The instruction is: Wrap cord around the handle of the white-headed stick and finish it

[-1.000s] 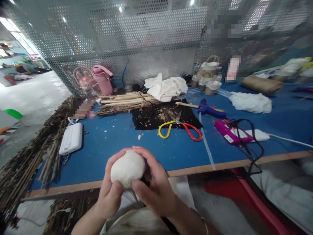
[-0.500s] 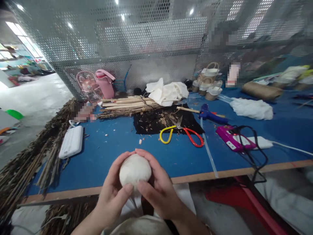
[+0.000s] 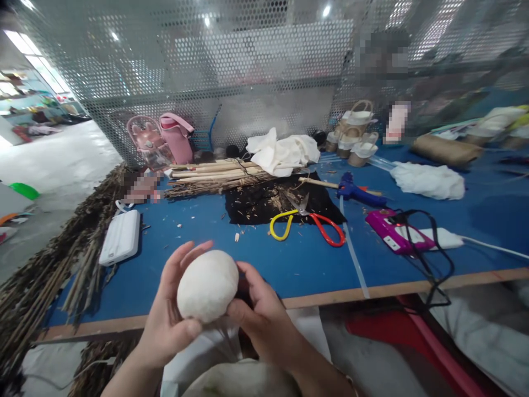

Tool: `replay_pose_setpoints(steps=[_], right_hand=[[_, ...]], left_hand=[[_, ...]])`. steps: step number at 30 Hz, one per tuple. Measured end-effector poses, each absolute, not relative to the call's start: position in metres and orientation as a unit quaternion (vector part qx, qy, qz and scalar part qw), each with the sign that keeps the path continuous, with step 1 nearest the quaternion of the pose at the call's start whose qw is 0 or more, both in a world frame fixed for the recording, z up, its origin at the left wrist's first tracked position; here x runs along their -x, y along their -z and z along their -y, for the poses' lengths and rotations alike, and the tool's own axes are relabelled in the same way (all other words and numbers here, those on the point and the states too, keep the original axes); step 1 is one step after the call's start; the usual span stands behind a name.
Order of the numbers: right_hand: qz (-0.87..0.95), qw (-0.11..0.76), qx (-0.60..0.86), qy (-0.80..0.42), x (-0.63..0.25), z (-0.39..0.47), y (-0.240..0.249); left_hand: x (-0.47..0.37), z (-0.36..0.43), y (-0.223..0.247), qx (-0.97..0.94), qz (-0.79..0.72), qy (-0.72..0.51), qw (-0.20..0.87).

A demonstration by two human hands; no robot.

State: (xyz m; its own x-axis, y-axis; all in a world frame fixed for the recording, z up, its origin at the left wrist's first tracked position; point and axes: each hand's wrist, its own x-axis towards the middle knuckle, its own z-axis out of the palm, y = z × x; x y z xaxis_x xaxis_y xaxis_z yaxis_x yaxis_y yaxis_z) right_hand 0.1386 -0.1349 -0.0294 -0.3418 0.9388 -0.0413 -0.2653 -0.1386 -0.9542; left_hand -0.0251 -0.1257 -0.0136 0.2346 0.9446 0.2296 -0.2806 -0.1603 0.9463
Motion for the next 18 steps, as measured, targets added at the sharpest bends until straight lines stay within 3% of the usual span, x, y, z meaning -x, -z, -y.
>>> replay_pose_setpoints(steps=[6,12,18], right_hand=[[0.55,0.416,0.378,-0.617,-0.136,0.141,0.021],[0.591,0.367,0.452,-0.559,-0.137,0.141,0.025],[0.729,0.274,0.574,-0.25,-0.158,0.133,0.029]], left_hand=[[0.028,0.132,0.009,-0.581,-0.365,-0.502,0.526],[0.034,0.113,0.016,-0.508,-0.404,-0.515,0.56],[0.046,0.119,-0.023,-0.504,-0.404,-0.716,0.265]])
